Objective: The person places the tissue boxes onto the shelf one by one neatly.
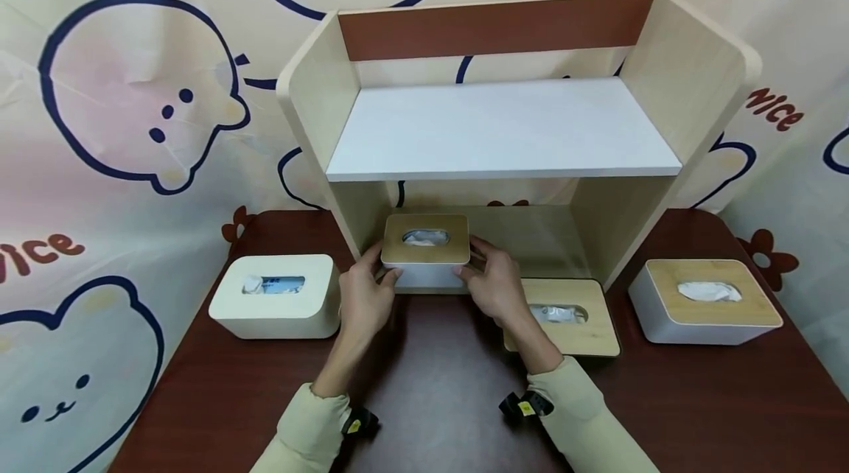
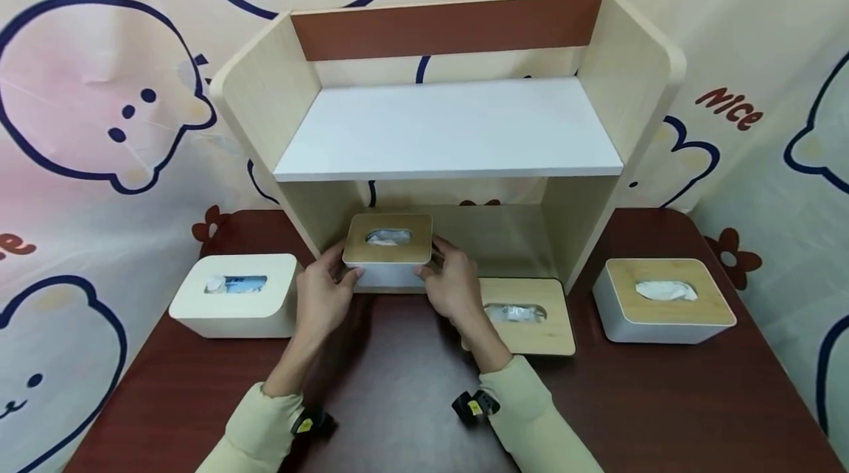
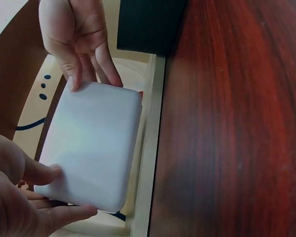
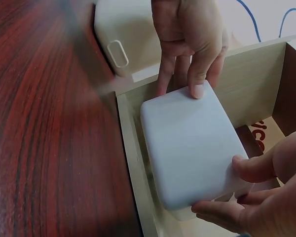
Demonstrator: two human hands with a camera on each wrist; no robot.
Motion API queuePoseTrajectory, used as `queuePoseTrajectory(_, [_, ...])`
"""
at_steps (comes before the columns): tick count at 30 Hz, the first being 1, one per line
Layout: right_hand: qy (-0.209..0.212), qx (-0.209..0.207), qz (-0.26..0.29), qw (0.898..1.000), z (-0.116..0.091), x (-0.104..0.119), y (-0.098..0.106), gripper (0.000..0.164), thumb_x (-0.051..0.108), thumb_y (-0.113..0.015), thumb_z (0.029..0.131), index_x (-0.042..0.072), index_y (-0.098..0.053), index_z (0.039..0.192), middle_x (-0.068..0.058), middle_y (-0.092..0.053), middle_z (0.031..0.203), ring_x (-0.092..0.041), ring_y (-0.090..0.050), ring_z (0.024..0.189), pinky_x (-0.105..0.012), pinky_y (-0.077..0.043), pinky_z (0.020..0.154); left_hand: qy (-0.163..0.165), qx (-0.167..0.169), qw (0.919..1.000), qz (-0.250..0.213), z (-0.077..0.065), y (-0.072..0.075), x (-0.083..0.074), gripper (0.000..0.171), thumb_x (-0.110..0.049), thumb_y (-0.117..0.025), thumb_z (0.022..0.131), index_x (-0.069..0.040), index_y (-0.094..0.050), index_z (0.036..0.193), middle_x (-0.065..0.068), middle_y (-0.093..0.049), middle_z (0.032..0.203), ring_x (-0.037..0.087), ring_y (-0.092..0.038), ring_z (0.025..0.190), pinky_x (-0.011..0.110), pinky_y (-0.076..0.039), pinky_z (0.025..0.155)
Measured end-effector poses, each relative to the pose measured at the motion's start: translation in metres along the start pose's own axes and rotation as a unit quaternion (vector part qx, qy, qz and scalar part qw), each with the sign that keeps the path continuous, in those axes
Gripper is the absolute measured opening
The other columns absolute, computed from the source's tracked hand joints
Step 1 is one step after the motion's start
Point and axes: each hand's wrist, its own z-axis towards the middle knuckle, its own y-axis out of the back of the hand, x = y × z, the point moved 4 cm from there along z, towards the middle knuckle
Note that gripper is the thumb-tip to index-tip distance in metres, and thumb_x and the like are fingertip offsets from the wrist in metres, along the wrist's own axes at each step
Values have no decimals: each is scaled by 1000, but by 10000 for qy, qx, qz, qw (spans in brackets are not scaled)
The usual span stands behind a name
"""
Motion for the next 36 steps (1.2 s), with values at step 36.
queuePoseTrajectory(36, [-107, 36, -82, 9999, 7, -7, -9, 68, 10, -71, 104, 0, -40, 163, -22, -48, 164, -40, -53, 148, -50, -54, 113, -79, -68, 9972, 734, 4, -9, 4, 55, -1, -74, 98, 3, -58, 150, 30, -71, 134, 46, -68, 126, 57, -58, 101])
